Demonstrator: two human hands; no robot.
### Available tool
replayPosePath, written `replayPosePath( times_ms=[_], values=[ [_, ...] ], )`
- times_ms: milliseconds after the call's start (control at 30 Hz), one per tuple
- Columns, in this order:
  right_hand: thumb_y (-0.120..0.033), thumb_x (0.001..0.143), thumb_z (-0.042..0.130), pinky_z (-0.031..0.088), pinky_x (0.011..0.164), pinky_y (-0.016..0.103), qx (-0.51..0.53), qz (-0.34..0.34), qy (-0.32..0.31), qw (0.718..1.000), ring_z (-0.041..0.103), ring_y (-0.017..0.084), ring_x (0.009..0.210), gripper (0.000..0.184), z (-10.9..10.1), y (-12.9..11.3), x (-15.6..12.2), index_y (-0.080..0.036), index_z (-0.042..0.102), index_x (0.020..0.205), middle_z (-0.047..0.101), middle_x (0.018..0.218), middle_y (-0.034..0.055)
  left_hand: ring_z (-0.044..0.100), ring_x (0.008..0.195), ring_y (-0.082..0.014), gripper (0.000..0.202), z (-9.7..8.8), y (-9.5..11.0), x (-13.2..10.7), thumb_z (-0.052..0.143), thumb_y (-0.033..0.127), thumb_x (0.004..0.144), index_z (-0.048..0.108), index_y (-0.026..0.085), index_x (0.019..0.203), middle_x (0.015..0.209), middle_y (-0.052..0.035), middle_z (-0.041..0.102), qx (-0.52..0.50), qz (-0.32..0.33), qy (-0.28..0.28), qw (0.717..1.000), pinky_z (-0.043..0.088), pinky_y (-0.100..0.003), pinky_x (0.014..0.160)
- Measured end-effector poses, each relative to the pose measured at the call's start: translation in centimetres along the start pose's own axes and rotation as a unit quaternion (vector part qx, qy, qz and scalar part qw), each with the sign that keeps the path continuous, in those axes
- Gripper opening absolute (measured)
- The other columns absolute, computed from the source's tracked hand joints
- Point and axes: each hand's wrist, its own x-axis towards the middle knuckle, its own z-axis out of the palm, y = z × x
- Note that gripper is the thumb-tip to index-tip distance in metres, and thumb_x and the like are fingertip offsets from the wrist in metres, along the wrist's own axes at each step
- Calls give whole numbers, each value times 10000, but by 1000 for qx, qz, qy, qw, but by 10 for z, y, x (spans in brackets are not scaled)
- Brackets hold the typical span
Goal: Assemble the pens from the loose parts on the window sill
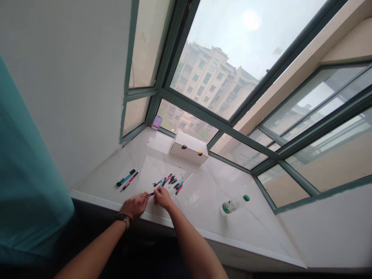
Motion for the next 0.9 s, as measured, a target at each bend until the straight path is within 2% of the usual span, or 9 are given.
replayPosePath(
  times_ms=[133, 200, 333, 400, 500, 567, 633, 733, 900],
  values=[
    [-511, 931, 391, 460, 624, 257, -81, -20, 9, 996, 583, 153, 516, 471, -2, 1, 0, -197, 508, 599, 514, 461, -10, 616, 824, -211, 399, -2, 0, 0, 248, 413, 950, 602, 252, 1038, 928, -74, 671, 10, 6, -3, 1000, 409, -285, 648],
    [-551, 937, 339, 460, 638, 260, -73, -15, 13, 997, 587, 157, 532, 526, -1, 2, -1, -196, 521, 593, 520, 468, 0, 615, 823, -210, 396, -3, 1, 0, 246, 410, 951, 599, 253, 1042, 928, -72, 672, 7, 3, -6, 1000, 409, -287, 646],
    [-534, 919, 404, 447, 542, 242, 4, 8, 19, 1000, 537, 127, 472, 371, 3, 5, -3, -206, 559, 840, 582, 597, -24, 613, 815, -209, 398, -4, 3, 0, 247, 413, 948, 604, 252, 1020, 917, -78, 669, 5, -4, -7, 1000, 407, -287, 645],
    [-510, 919, 417, 443, 541, 237, -7, 1, 25, 1000, 530, 123, 474, 359, 5, 5, -4, -202, 557, 800, 576, 590, -25, 612, 814, -212, 399, -4, 3, 0, 252, 419, 946, 608, 250, 1005, 904, -81, 667, 2, -2, -6, 1000, 405, -288, 642],
    [-527, 929, 374, 446, 587, 244, -59, -7, 47, 997, 550, 139, 508, 483, 7, 3, -4, -194, 534, 617, 543, 511, -2, 613, 811, -212, 395, -4, 2, 0, 260, 425, 943, 611, 250, 990, 888, -81, 665, -2, -5, -5, 1000, 404, -286, 646],
    [-554, 932, 339, 451, 613, 251, -69, -3, 54, 996, 566, 152, 527, 549, 7, 2, -5, -193, 537, 568, 540, 484, 15, 615, 809, -210, 391, -4, 2, 0, 256, 420, 945, 606, 252, 992, 887, -78, 665, 2, -7, -4, 1000, 401, -283, 647],
    [-567, 932, 324, 455, 616, 254, -50, 5, 47, 998, 571, 152, 525, 553, 6, 0, -7, -191, 582, 620, 570, 509, 19, 616, 809, -210, 383, -4, 3, 0, 255, 414, 947, 600, 254, 996, 889, -76, 667, 6, -5, -3, 1000, 398, -280, 645],
    [-548, 922, 381, 452, 583, 251, -16, 10, 29, 999, 559, 141, 502, 460, 4, -1, -9, -194, 619, 749, 615, 582, 5, 618, 815, -211, 379, -6, 4, -1, 258, 412, 948, 597, 252, 999, 892, -77, 667, 13, 0, -10, 1000, 395, -277, 636],
    [-544, 911, 398, 438, 550, 235, -9, 4, 24, 1000, 534, 132, 474, 489, 2, -2, -10, -182, 605, 654, 575, 519, 4, 619, 813, -206, 401, -7, 4, -1, 230, 411, 959, 596, 251, 992, 900, -72, 668, 23, -1, -16, 1000, 393, -275, 634]
  ],
)
